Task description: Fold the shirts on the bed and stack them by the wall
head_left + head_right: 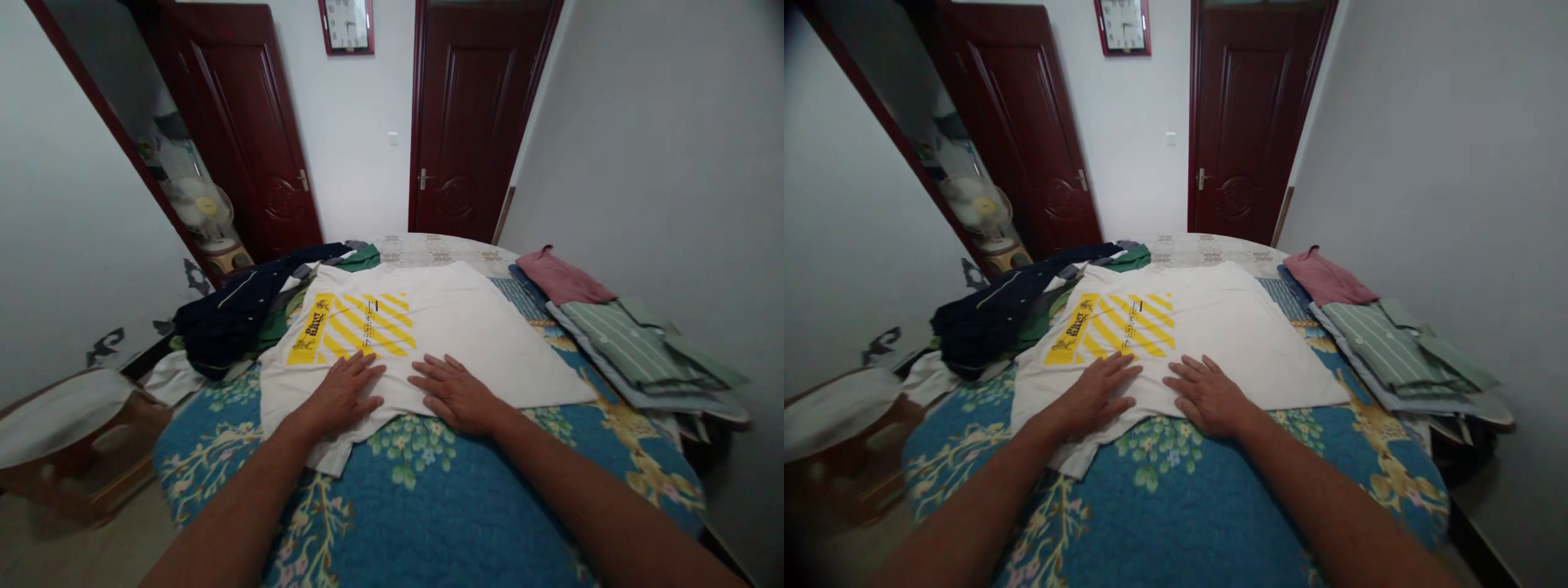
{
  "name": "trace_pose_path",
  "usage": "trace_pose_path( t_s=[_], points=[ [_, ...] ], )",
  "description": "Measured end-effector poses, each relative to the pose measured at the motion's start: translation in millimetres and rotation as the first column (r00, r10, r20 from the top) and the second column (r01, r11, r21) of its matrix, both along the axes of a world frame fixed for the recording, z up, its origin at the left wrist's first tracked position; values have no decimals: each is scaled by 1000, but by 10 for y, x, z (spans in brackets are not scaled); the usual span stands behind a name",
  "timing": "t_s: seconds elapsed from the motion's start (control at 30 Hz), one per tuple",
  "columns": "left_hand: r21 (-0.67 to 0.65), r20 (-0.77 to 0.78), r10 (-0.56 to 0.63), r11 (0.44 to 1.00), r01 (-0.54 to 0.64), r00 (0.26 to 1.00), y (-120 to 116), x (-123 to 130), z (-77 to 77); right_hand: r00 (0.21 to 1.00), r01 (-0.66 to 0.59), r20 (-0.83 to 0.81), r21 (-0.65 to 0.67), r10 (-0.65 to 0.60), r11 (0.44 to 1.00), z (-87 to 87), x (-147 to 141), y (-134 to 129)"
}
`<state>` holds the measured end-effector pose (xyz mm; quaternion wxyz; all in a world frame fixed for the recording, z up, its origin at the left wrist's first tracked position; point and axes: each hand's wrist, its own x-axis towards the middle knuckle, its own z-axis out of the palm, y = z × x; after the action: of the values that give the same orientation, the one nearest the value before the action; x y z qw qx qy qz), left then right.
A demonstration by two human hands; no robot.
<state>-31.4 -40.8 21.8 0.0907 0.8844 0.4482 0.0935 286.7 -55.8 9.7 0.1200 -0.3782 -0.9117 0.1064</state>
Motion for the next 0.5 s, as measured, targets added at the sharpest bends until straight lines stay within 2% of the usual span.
trace_pose_path(
  t_s=[0.13,0.23,0.3,0.4,0.5],
  points=[
    [-42,-33,-23,999,22,999,-78,-66,47,1000,18,17,-14,-18,1000,62,-68,-293],
    [-44,-27,-48,998,47,998,-183,-205,23,999,32,6,-41,-32,999,100,-98,-469],
    [4,17,-68,998,68,998,-273,-338,-40,999,42,-18,-55,-43,998,103,-74,-542],
    [71,78,-34,997,28,996,-398,-561,-196,995,89,-51,-44,-91,995,67,76,-593],
    [159,96,-34,987,19,995,-510,-747,-362,973,225,-51,-6,-225,974,4,390,-620]
  ],
)
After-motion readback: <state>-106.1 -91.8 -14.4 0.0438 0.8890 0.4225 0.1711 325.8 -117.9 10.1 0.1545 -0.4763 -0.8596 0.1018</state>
